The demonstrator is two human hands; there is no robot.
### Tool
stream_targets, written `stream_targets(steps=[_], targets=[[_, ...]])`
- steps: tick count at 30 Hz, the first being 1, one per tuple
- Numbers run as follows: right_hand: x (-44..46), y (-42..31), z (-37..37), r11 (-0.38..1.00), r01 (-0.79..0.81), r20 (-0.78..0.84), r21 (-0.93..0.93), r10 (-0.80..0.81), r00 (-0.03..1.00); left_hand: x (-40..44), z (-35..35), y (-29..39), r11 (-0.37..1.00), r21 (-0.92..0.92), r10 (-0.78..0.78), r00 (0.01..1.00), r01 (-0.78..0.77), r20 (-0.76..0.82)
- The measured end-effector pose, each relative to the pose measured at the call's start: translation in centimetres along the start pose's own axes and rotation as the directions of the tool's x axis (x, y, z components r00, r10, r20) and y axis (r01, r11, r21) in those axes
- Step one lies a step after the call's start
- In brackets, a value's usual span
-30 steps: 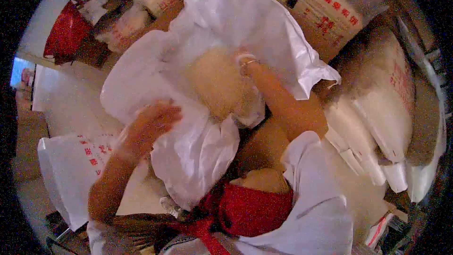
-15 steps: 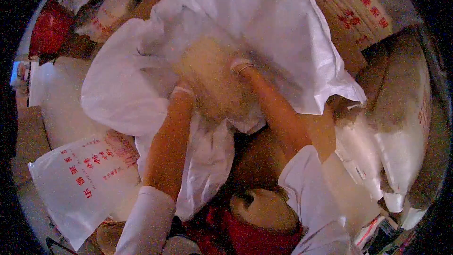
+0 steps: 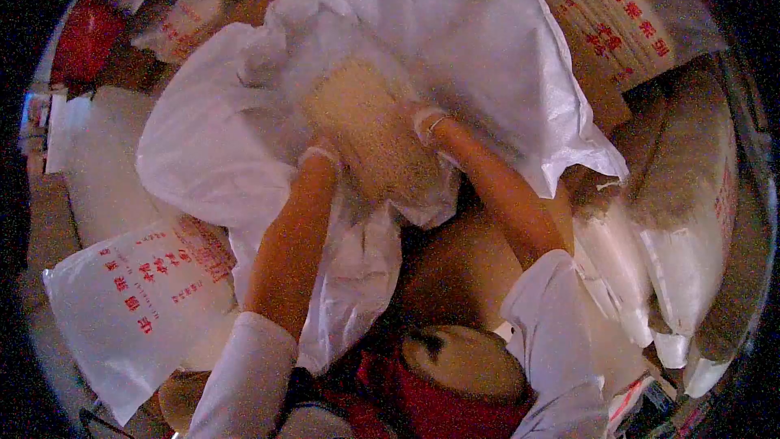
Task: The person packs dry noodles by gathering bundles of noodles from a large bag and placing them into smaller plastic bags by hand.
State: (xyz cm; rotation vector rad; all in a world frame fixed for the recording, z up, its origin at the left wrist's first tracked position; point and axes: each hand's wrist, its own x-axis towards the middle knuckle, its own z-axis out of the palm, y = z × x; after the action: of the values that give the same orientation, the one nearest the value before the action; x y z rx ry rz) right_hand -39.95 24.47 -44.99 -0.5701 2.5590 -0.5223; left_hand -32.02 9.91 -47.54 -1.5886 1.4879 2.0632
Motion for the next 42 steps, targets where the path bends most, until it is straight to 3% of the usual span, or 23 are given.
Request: stream_targets(steps=[7,9,10,12,13,14,15,16,17,18,19,20,22,35,38,39,41,42], targets=[[-0.2,-0.5,0.8,1.000,0.006,-0.003,-0.007,-0.006,1.000,-3.1,0.4,0.3,0.994,-0.098,-0.037,0.999,0.039,0.020],[-0.4,-0.7,0.9,1.000,0.009,-0.002,-0.016,-0.009,1.000,-3.9,0.0,0.4,0.996,0.079,0.041,0.996,-0.047,0.076],[-0.3,-0.6,1.2,1.000,0.009,-0.001,-0.018,-0.009,1.000,-1.9,0.0,-0.5,0.996,0.075,0.043,0.996,-0.048,0.075],[-0.4,-1.1,1.2,1.000,0.009,-0.001,-0.020,-0.009,1.000,4.1,-0.1,-2.9,0.826,0.515,0.210,0.973,-0.230,0.097],[-0.4,-1.1,1.3,1.000,0.008,-0.001,-0.020,-0.008,1.000,4.2,-0.6,-2.4,0.826,0.516,0.210,0.973,-0.229,0.094],[-0.3,-1.2,1.3,1.000,0.010,-0.003,-0.022,-0.010,1.000,4.4,-1.1,-1.8,0.448,0.826,0.196,0.939,-0.343,0.284],[-0.3,-1.3,1.4,1.000,0.008,-0.003,-0.024,-0.008,1.000,4.3,-1.5,-1.1,-0.036,0.885,0.175,0.869,-0.464,0.463],[-0.3,-1.3,1.4,1.000,0.008,-0.002,-0.030,-0.008,1.000,3.8,-1.6,-1.1,-0.080,0.864,0.203,0.841,-0.497,0.502],[-0.3,-1.4,1.5,0.999,0.008,-0.001,-0.033,-0.008,1.000,3.4,-1.6,-1.2,0.266,0.866,0.211,0.902,-0.424,0.377],[-0.3,-1.5,1.6,0.999,0.009,-0.001,-0.038,-0.009,1.000,2.9,-1.3,-1.2,0.616,0.719,0.207,0.947,-0.321,0.246],[-0.2,-1.6,1.7,0.999,0.010,-0.002,-0.040,-0.010,1.000,2.4,-0.8,-1.3,0.876,0.444,0.148,0.982,-0.186,0.120],[-0.2,-1.7,1.8,0.999,0.009,-0.001,-0.042,-0.009,1.000,2.0,-0.6,-1.4,0.929,0.341,0.120,0.988,-0.145,0.095],[-0.3,-1.9,1.9,0.999,0.008,0.001,-0.047,-0.008,1.000,1.4,-0.3,-1.4,0.985,0.154,0.068,0.996,-0.077,0.057],[-0.9,-4.8,5.4,0.984,-0.083,0.014,-0.158,0.086,0.996,0.0,0.7,-0.4,0.994,0.027,0.104,0.983,-0.110,0.153],[-3.3,-5.9,4.3,0.938,-0.053,-0.065,-0.343,0.033,0.997,-0.3,1.0,-0.2,0.990,0.013,0.132,0.968,-0.138,0.215],[-1.8,-4.5,7.8,0.924,-0.098,-0.324,-0.371,-0.030,0.946,-0.5,1.1,-0.2,0.988,0.021,0.144,0.962,-0.153,0.234],[-0.9,-3.7,8.3,0.910,-0.151,-0.558,-0.386,-0.100,0.824,-1.0,1.1,0.1,0.978,0.058,0.177,0.948,-0.199,0.266],[-0.8,-3.5,7.8,0.918,-0.141,-0.567,-0.370,-0.103,0.817,-1.3,1.0,0.3,0.967,0.100,0.198,0.942,-0.233,0.272]])
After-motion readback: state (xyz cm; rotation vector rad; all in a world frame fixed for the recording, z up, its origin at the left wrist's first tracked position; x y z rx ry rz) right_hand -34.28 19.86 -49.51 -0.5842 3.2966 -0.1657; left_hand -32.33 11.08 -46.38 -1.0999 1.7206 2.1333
